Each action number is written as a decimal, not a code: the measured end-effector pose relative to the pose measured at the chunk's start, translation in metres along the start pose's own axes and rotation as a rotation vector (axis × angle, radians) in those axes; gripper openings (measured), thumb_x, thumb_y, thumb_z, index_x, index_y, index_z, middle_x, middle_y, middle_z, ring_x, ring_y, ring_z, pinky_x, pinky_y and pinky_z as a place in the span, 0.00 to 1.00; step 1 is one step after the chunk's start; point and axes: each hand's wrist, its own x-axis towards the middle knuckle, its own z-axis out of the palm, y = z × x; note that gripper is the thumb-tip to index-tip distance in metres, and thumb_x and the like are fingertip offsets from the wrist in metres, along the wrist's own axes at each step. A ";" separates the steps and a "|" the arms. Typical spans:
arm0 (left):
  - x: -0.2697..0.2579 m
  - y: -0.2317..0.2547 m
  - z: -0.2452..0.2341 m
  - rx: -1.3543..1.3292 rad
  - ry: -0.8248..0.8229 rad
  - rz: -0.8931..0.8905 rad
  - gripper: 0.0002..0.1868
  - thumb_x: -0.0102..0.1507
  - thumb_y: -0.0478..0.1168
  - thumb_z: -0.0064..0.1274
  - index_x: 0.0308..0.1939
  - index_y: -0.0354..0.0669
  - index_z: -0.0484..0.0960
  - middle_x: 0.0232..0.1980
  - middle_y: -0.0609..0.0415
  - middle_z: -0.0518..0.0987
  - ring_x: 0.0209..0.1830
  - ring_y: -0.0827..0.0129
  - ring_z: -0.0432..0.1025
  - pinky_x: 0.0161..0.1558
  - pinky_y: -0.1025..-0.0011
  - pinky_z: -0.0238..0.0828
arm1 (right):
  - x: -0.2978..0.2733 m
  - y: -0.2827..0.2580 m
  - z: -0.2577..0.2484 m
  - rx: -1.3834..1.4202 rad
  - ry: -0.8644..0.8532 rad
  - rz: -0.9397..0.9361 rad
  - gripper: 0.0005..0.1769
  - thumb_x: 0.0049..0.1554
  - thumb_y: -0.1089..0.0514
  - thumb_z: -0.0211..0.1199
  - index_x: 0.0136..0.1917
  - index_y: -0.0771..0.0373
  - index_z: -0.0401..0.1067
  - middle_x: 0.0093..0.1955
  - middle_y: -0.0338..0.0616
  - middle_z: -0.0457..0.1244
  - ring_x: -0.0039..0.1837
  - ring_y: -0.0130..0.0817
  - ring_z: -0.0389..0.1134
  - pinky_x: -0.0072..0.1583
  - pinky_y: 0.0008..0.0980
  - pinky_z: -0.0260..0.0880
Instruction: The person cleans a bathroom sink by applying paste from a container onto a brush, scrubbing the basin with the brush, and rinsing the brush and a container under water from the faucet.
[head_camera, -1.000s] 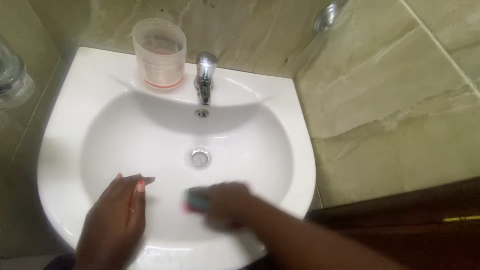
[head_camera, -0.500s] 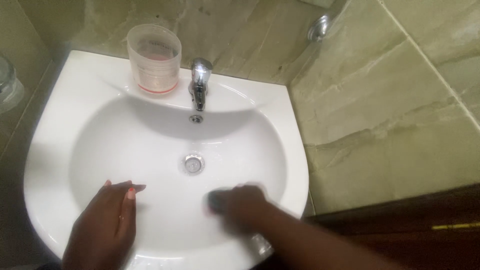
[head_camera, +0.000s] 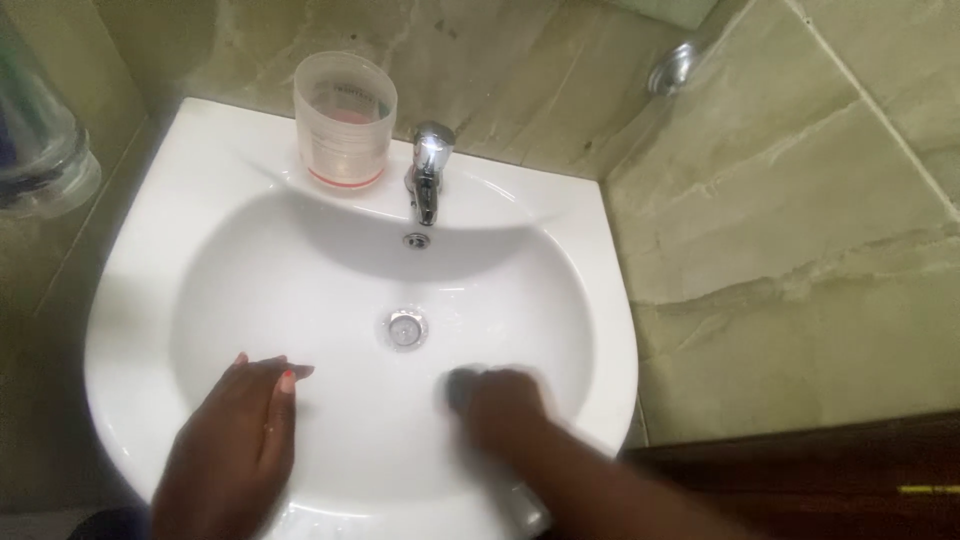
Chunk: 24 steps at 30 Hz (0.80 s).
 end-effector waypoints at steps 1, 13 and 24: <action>0.001 -0.002 -0.002 0.017 0.007 0.022 0.23 0.70 0.45 0.30 0.48 0.38 0.82 0.50 0.40 0.83 0.60 0.52 0.75 0.76 0.53 0.51 | 0.002 -0.030 0.007 0.025 -0.304 0.051 0.17 0.54 0.55 0.58 0.58 0.44 0.68 0.57 0.48 0.68 0.60 0.48 0.69 0.60 0.50 0.66; -0.004 0.002 -0.002 -0.023 0.063 0.026 0.22 0.70 0.46 0.33 0.48 0.38 0.82 0.55 0.38 0.81 0.65 0.45 0.68 0.69 0.53 0.54 | 0.035 0.080 0.027 -0.091 -0.163 0.272 0.20 0.58 0.38 0.57 0.58 0.47 0.76 0.51 0.44 0.72 0.52 0.41 0.73 0.55 0.44 0.71; -0.004 0.008 -0.006 -0.042 0.027 0.008 0.21 0.70 0.43 0.33 0.48 0.38 0.82 0.51 0.40 0.82 0.61 0.52 0.74 0.75 0.55 0.54 | 0.004 0.006 0.015 0.199 -0.398 0.021 0.45 0.50 0.54 0.57 0.80 0.29 0.54 0.66 0.39 0.64 0.66 0.43 0.67 0.65 0.45 0.66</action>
